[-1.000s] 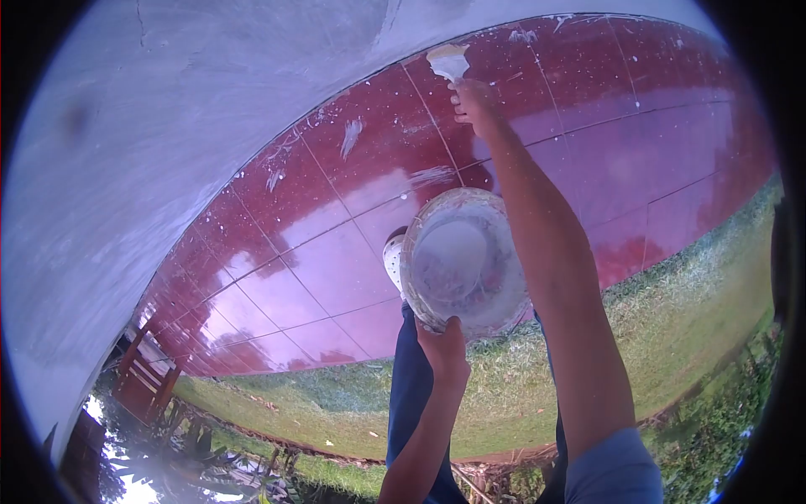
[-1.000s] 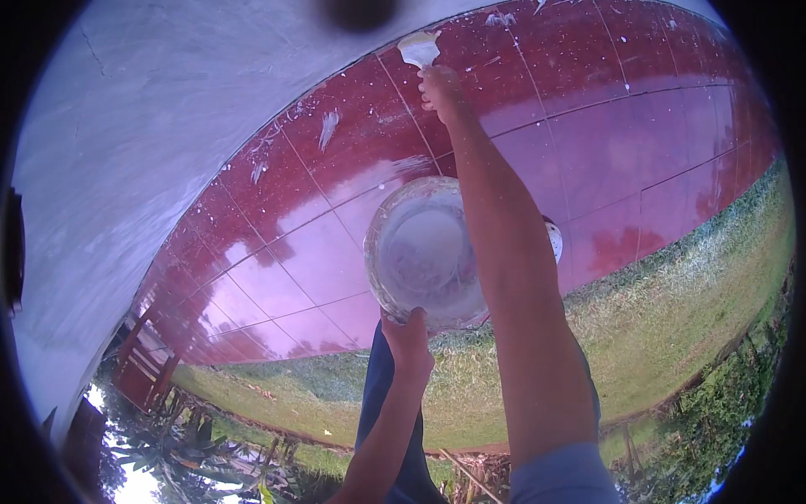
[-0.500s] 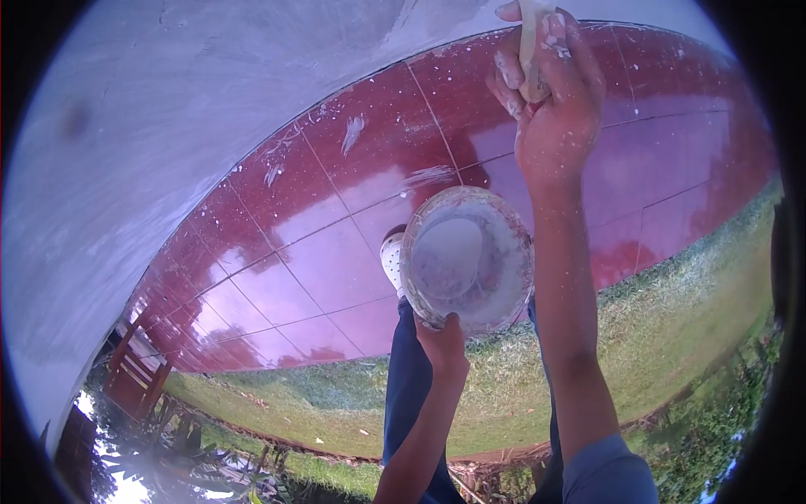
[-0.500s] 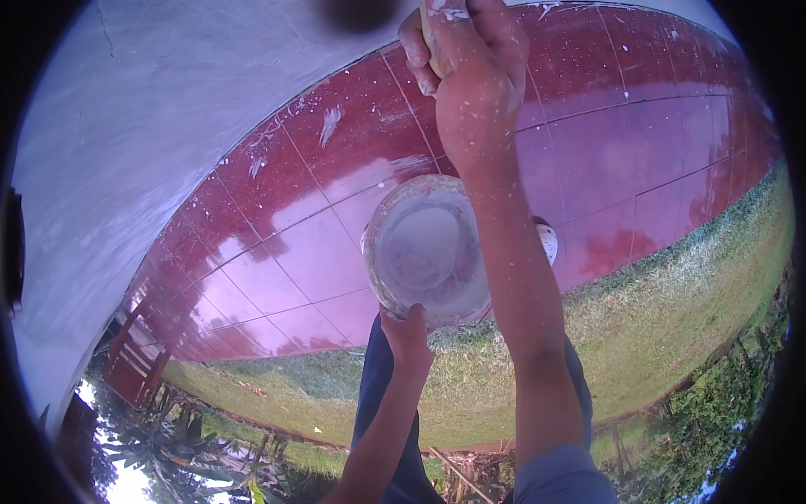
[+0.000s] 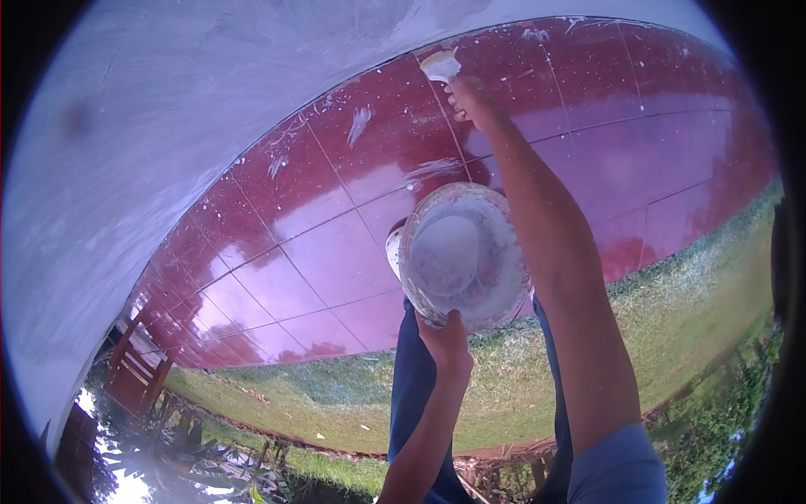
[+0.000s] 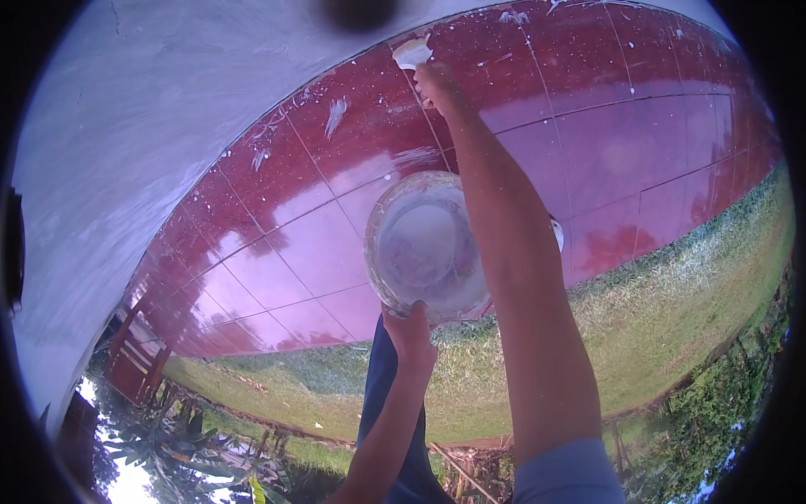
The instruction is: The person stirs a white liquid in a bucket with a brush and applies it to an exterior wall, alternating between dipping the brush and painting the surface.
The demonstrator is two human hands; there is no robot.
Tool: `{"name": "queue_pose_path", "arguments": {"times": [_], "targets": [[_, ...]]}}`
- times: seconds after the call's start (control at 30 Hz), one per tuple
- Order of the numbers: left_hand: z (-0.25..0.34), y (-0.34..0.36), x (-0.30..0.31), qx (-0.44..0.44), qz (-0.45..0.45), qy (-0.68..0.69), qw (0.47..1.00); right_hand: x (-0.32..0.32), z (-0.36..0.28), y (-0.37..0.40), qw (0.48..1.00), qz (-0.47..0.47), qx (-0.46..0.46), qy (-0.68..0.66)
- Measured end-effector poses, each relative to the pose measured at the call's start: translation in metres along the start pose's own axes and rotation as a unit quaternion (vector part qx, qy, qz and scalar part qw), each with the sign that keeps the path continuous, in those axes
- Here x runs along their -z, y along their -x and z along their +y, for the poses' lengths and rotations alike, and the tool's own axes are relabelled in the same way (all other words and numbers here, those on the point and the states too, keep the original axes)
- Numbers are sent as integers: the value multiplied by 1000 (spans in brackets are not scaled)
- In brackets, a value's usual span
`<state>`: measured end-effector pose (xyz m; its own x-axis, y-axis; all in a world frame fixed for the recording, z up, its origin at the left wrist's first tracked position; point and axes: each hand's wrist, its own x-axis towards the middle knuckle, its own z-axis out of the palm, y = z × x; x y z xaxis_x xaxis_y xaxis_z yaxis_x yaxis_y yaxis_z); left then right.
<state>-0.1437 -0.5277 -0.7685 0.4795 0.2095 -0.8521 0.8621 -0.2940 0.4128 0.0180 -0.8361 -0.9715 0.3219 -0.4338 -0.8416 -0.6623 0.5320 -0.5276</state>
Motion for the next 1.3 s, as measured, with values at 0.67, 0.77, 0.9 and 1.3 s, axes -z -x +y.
{"name": "queue_pose_path", "arguments": {"times": [0.67, 0.77, 0.9, 1.3], "targets": [[5, -4, 1, 14, -5, 38, 999, -46, -23, 21, 914, -68, 263, -302], [7, -5, 4, 24, 3, 34, 999, -44, 11, -1, 969, -25, 115, -218], [6, -5, 5, 23, 11, 31, 999, -35, 25, -7, 995, -6, 35, -98], [5, -6, 3, 36, -6, 55, 998, -34, -81, 198, 933, -48, 265, -238]]}}
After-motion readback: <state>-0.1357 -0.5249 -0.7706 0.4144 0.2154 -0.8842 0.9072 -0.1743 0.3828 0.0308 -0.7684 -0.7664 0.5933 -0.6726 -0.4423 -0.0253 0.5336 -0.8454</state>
